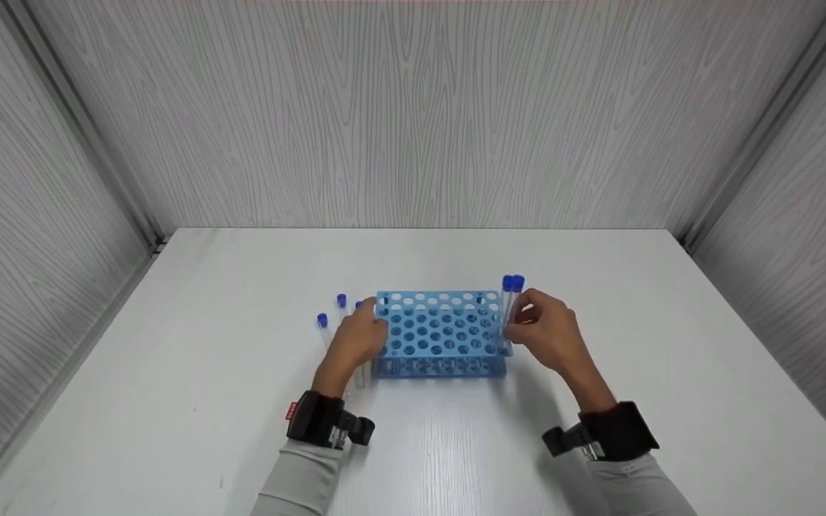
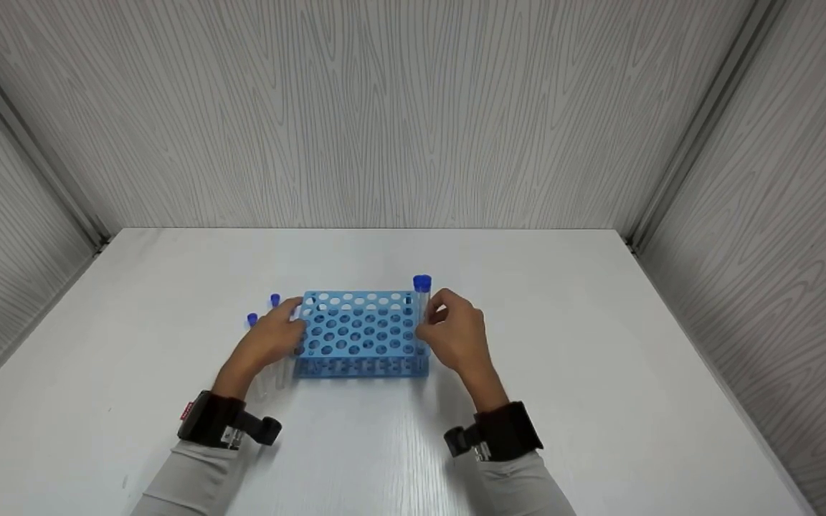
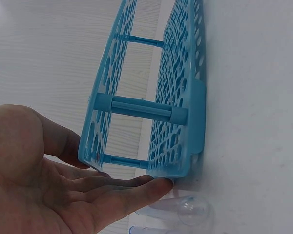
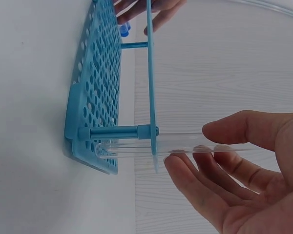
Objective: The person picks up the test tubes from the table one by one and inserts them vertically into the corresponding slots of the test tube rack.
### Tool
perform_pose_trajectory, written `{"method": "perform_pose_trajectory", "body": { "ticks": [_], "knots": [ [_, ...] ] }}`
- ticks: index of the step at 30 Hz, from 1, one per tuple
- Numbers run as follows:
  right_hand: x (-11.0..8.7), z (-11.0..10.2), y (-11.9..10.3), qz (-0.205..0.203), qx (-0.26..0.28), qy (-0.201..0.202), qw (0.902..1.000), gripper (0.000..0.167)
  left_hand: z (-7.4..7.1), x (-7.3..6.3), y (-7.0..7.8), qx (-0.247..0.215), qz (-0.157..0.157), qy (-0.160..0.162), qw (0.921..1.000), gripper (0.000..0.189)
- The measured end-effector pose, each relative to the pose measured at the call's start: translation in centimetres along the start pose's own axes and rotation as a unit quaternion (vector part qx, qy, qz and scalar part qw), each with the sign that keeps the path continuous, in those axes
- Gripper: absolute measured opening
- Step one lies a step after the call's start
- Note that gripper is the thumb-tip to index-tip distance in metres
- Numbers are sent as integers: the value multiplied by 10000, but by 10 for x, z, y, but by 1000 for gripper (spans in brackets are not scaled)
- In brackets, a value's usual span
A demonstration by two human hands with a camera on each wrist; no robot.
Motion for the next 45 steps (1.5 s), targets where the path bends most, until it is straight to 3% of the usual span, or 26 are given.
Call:
{"method": "perform_pose_trajectory", "body": {
  "ticks": [6, 13, 45],
  "knots": [
    [0, 3, 2, 69, -57, -103, 9999, 20, 0, 0, -1, -18, -12, -18, 10000, 57],
    [-2, 5, 2, 105, -200, -225, 9995, 19, -1, 0, 0, 91, 211, 121, 9997, 57],
    [-2, 8, 3, 259, -439, -399, 9979, 20, 0, 0, 0, 74, 14, 6, 10000, 58]
  ]
}}
Point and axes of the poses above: each hand's wrist, its own x-axis towards the middle knuckle, its own z-axis out of the palm, y = z × x, the point moved 8 cm from there along x, towards the middle knuckle, and after that the axes turned 11 degrees about -z, right-handed, at the moved point
